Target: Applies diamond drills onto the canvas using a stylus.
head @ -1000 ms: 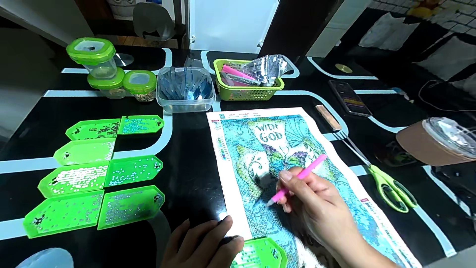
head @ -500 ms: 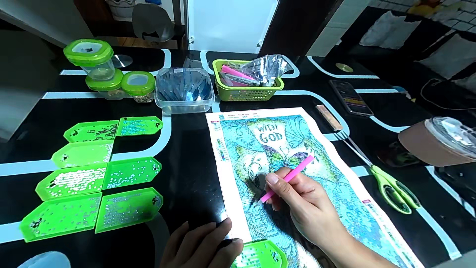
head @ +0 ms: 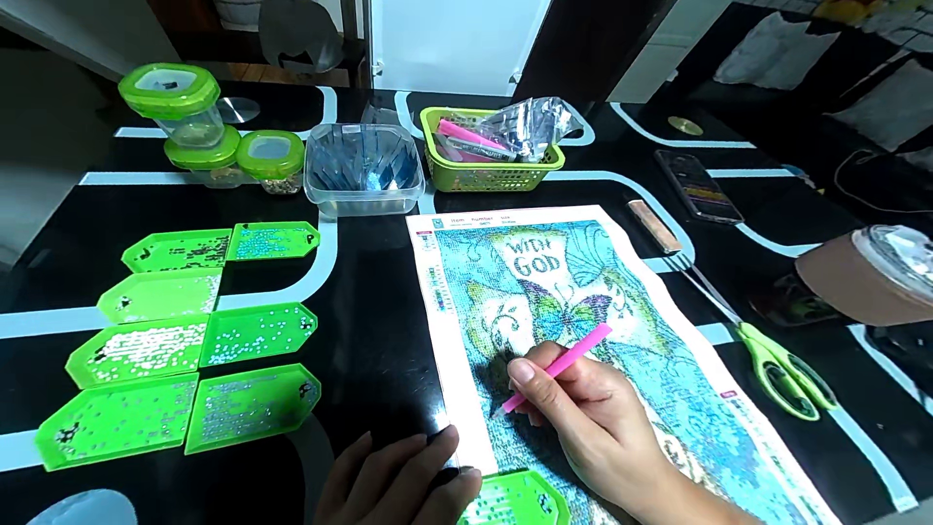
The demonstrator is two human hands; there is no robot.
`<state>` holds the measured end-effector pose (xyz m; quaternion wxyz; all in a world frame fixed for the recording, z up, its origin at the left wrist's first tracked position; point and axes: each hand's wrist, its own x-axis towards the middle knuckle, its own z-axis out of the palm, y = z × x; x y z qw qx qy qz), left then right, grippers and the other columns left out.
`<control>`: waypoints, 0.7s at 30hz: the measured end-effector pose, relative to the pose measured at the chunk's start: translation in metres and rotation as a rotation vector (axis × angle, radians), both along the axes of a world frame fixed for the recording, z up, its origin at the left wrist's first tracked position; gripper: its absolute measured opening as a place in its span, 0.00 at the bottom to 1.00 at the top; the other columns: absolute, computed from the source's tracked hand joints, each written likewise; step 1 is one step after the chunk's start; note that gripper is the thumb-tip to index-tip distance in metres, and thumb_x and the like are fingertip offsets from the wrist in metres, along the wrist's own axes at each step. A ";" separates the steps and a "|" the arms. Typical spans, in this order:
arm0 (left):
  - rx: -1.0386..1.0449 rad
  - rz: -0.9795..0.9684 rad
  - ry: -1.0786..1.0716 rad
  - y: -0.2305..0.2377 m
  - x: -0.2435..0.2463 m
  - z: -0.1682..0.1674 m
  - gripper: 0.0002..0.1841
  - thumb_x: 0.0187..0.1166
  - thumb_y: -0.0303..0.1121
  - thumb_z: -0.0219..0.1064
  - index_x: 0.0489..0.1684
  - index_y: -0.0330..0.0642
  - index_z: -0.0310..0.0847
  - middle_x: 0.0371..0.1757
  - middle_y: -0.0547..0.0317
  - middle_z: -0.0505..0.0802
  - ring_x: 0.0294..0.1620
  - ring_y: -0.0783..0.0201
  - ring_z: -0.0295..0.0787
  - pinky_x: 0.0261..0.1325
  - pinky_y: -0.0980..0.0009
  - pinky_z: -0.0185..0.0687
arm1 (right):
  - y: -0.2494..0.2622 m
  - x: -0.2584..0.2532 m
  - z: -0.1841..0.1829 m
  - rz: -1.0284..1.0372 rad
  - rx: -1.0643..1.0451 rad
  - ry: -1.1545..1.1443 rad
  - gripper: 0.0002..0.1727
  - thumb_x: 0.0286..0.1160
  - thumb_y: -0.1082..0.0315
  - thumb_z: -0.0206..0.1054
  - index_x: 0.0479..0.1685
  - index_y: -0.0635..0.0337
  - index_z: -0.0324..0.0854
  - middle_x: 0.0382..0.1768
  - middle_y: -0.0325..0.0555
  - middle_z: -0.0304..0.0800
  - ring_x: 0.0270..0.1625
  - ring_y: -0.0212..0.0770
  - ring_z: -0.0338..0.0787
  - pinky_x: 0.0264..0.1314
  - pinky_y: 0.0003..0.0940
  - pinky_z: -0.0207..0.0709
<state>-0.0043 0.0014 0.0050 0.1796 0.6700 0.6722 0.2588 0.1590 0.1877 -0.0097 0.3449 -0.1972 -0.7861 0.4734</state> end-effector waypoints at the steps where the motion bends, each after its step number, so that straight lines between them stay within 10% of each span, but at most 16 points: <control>1: 0.000 -0.001 0.001 0.000 0.000 0.000 0.23 0.75 0.53 0.73 0.66 0.55 0.89 0.77 0.57 0.87 0.76 0.52 0.81 0.80 0.45 0.59 | 0.000 0.000 0.000 0.000 0.005 0.001 0.16 0.92 0.61 0.58 0.32 0.56 0.82 0.24 0.32 0.83 0.29 0.20 0.84 0.31 0.14 0.77; 12: -0.004 0.002 -0.001 0.000 0.000 0.000 0.23 0.75 0.53 0.73 0.65 0.55 0.89 0.77 0.57 0.87 0.76 0.52 0.81 0.80 0.44 0.60 | -0.002 0.000 0.000 0.011 0.240 -0.064 0.18 0.94 0.60 0.55 0.35 0.61 0.79 0.25 0.37 0.80 0.29 0.20 0.80 0.33 0.13 0.73; 21: -0.006 -0.001 -0.007 0.000 0.000 0.001 0.23 0.76 0.52 0.73 0.65 0.55 0.89 0.77 0.56 0.87 0.76 0.51 0.81 0.80 0.44 0.60 | 0.000 -0.003 -0.002 -0.003 0.040 -0.003 0.17 0.92 0.61 0.57 0.32 0.56 0.80 0.24 0.32 0.83 0.29 0.20 0.83 0.31 0.14 0.77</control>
